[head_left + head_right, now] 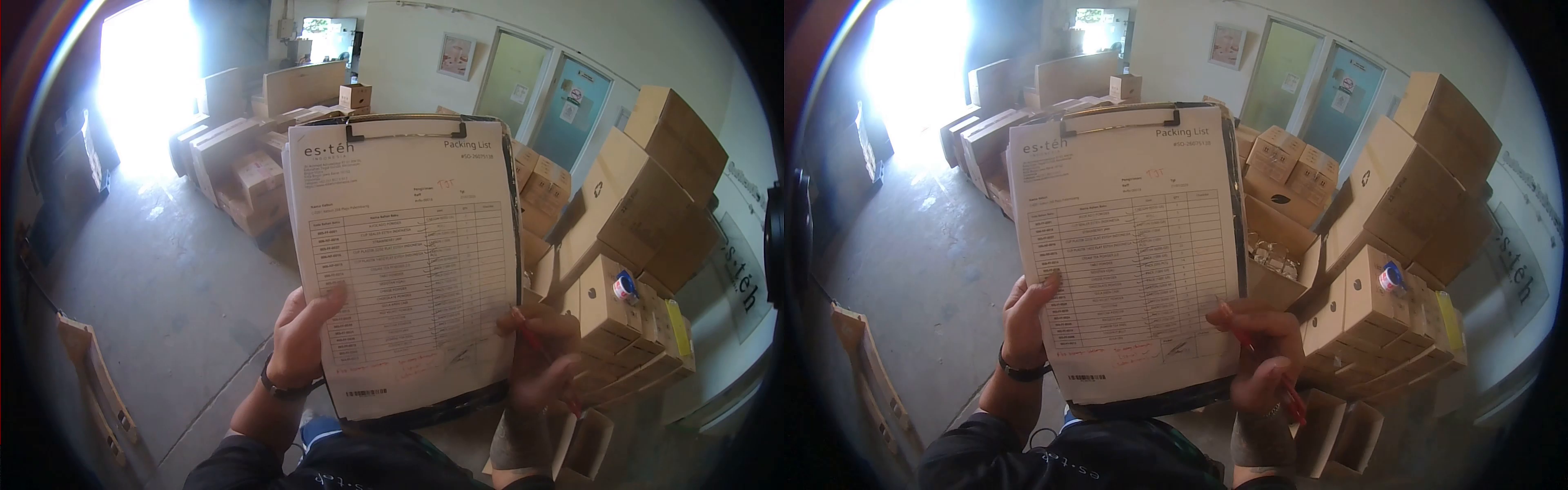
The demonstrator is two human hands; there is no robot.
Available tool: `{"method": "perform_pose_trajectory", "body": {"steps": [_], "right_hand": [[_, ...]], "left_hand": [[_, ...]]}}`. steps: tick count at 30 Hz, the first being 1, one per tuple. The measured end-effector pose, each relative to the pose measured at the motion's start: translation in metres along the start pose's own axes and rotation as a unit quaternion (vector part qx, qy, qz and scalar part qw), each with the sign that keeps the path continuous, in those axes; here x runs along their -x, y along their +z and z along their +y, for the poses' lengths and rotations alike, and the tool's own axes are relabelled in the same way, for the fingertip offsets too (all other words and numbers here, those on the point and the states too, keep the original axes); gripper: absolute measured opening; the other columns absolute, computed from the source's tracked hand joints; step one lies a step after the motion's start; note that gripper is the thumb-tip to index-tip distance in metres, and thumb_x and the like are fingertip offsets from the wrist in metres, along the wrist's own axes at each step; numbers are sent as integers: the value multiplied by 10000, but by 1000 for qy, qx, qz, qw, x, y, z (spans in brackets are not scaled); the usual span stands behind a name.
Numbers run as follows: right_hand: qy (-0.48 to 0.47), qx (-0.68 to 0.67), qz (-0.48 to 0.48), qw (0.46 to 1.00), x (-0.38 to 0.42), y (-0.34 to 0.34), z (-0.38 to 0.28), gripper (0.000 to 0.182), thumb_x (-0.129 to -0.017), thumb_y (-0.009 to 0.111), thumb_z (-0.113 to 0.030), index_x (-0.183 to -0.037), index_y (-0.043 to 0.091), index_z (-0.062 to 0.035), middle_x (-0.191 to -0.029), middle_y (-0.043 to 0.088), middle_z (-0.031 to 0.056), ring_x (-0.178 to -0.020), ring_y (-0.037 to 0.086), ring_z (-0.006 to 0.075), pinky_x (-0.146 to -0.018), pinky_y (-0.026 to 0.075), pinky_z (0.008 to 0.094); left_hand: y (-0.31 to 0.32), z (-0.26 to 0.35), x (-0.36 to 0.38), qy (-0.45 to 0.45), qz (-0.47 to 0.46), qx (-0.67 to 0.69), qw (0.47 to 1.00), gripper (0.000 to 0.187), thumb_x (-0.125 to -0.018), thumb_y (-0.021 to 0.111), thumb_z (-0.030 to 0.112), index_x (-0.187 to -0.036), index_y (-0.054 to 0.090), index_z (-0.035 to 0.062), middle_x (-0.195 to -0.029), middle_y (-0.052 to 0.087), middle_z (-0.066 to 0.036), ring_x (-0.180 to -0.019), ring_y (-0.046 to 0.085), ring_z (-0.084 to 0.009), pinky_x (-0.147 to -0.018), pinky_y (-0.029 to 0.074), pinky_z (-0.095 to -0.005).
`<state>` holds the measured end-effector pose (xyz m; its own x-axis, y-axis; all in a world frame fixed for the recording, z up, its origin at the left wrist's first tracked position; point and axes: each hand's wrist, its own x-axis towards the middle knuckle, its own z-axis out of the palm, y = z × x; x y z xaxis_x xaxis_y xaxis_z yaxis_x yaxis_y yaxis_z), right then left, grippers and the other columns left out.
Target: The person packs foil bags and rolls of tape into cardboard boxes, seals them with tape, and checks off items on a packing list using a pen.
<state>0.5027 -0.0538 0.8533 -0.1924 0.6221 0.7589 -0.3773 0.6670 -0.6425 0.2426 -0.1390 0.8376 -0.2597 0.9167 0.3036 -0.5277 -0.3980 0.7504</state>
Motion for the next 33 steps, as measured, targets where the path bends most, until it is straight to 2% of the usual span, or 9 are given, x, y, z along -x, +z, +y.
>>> {"method": "perform_pose_trajectory", "body": {"steps": [5,11,17,23,25,27,29,30,33], "right_hand": [[-69,103,-2,992,-2,-9,7,695,-1006,447,-638,-938,587,39,-922,671,201,-797,651,230,-716,523,310],[-26,121,45,991,-1,-6,4,592,-1049,489,-494,-789,613,23,-801,670,140,-705,644,186,-639,506,295],[-28,102,22,994,-3,-17,11,455,-1035,582,-374,-801,611,16,-818,682,137,-711,649,171,-655,518,297],[-85,74,81,990,-6,-12,22,372,-1046,564,-360,-975,596,3,-840,692,120,-745,655,165,-765,547,298],[-110,-4,71,991,5,-24,44,407,-1065,503,-396,-999,540,4,-911,685,157,-763,662,189,-779,557,327],[-57,34,92,994,22,-31,59,407,-1080,462,-390,-1043,520,11,-974,684,180,-799,673,206,-794,564,344],[79,183,140,970,40,-28,66,378,-1093,442,-341,-1105,537,25,-1028,691,188,-855,689,215,-810,568,348],[124,153,128,972,45,-21,69,349,-1087,467,-313,-1130,551,23,-1013,688,155,-865,679,196,-829,555,334],[227,79,68,968,55,1,83,297,-1078,514,-254,-1195,578,12,-999,674,85,-899,649,153,-871,521,299]], "left_hand": [[-1,-6,0,10,26,14,1000,406,-988,537,145,-1301,554,-114,-1198,665,-202,-1021,681,-249,-859,552,-335],[6,-8,-3,20,64,8,998,411,-976,548,161,-1271,565,-126,-1153,678,-221,-965,698,-258,-813,567,-330],[6,-12,-8,20,40,31,999,411,-975,528,149,-1269,559,-137,-1148,678,-239,-947,709,-272,-802,581,-347],[5,-16,-9,30,57,2,998,409,-973,532,143,-1269,555,-138,-1117,688,-233,-932,709,-267,-791,585,-342],[-2,-17,-7,37,80,-13,996,413,-972,529,146,-1273,551,-137,-1094,691,-225,-916,707,-265,-780,585,-334],[-13,-18,-3,42,100,-30,994,418,-971,525,149,-1278,542,-134,-1074,692,-215,-903,703,-263,-769,583,-329],[-28,-18,4,45,116,-47,991,424,-969,520,152,-1284,529,-131,-1057,691,-204,-892,698,-261,-759,577,-329],[-42,-23,9,44,179,-84,979,444,-960,526,175,-1284,508,-128,-1060,674,-213,-889,690,-265,-740,571,-339],[-55,-27,13,17,186,-89,978,459,-948,543,203,-1273,505,-118,-1078,655,-232,-886,683,-273,-725,569,-352]]}}
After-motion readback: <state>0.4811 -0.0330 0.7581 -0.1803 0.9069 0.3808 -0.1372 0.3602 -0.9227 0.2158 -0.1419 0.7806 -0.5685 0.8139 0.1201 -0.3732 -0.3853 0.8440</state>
